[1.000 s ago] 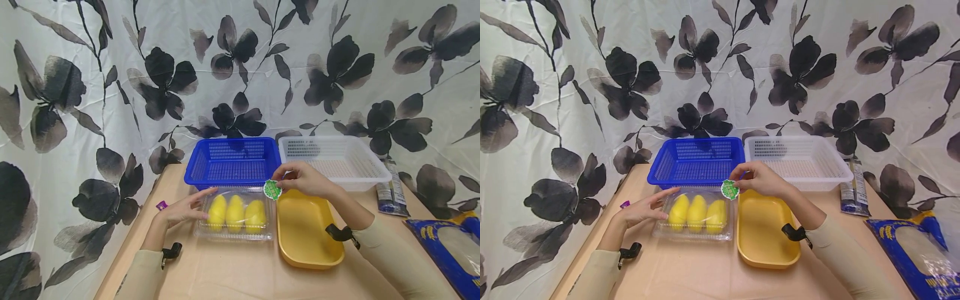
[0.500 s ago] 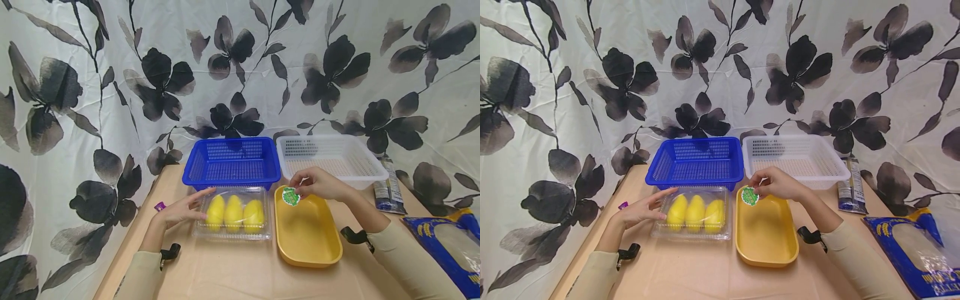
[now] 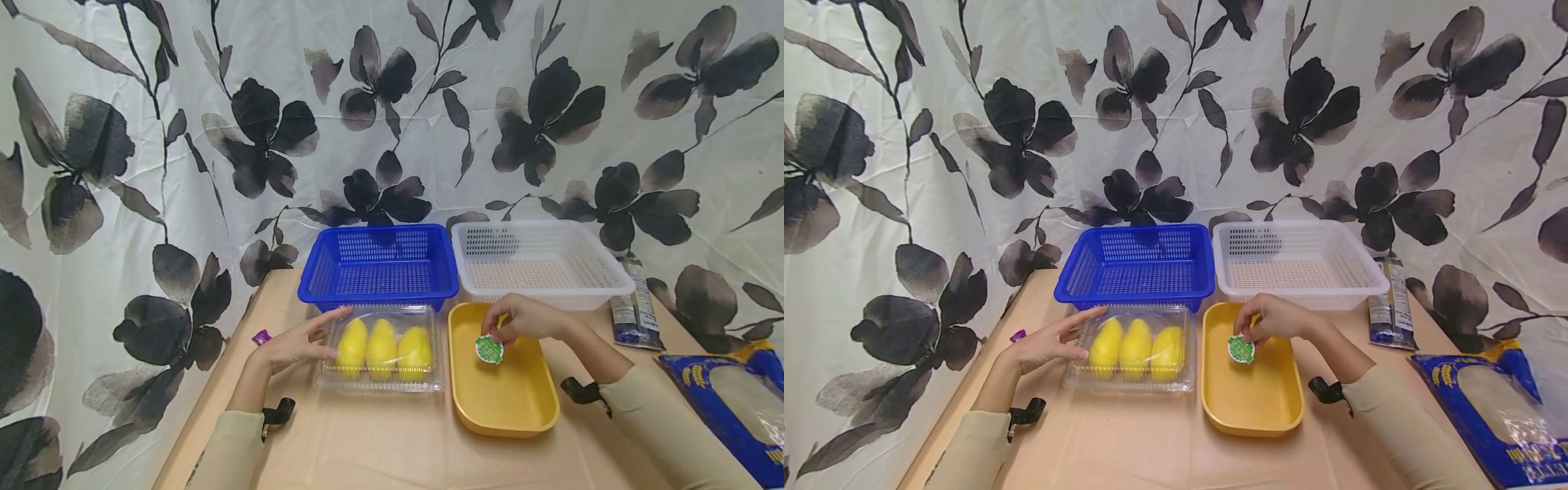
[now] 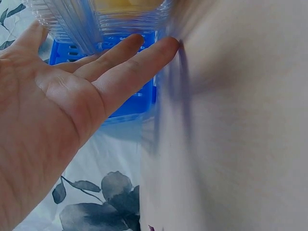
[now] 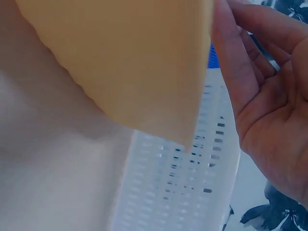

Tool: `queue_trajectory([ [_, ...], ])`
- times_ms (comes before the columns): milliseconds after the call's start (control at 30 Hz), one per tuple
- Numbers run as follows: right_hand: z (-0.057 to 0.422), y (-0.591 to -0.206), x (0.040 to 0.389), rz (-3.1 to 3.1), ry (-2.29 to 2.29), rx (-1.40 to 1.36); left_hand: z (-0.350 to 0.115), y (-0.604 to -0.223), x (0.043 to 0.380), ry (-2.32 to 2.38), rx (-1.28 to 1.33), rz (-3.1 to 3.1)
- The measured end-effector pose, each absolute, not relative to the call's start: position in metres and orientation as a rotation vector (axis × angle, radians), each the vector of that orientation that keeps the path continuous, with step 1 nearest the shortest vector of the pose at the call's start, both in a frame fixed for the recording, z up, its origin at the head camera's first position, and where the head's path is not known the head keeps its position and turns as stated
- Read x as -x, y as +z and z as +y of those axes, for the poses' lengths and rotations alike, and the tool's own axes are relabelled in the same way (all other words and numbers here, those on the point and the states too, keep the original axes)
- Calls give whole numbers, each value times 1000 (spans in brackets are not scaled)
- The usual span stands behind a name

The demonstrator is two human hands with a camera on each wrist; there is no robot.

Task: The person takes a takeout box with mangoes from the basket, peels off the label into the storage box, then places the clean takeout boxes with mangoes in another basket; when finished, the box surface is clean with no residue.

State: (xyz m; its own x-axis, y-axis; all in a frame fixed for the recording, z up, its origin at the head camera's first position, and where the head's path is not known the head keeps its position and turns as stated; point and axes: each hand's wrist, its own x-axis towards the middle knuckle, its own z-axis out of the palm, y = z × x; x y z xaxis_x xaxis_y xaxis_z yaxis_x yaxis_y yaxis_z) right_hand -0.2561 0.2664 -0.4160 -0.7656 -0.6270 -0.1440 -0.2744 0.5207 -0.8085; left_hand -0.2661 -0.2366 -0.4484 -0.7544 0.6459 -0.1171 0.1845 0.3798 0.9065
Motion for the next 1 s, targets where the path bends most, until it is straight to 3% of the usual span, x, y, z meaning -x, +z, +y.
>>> queue_trajectory([
  [1000,246,-440,258,2483,-802,941,-237,-449,266,1354,-726,2194],
])
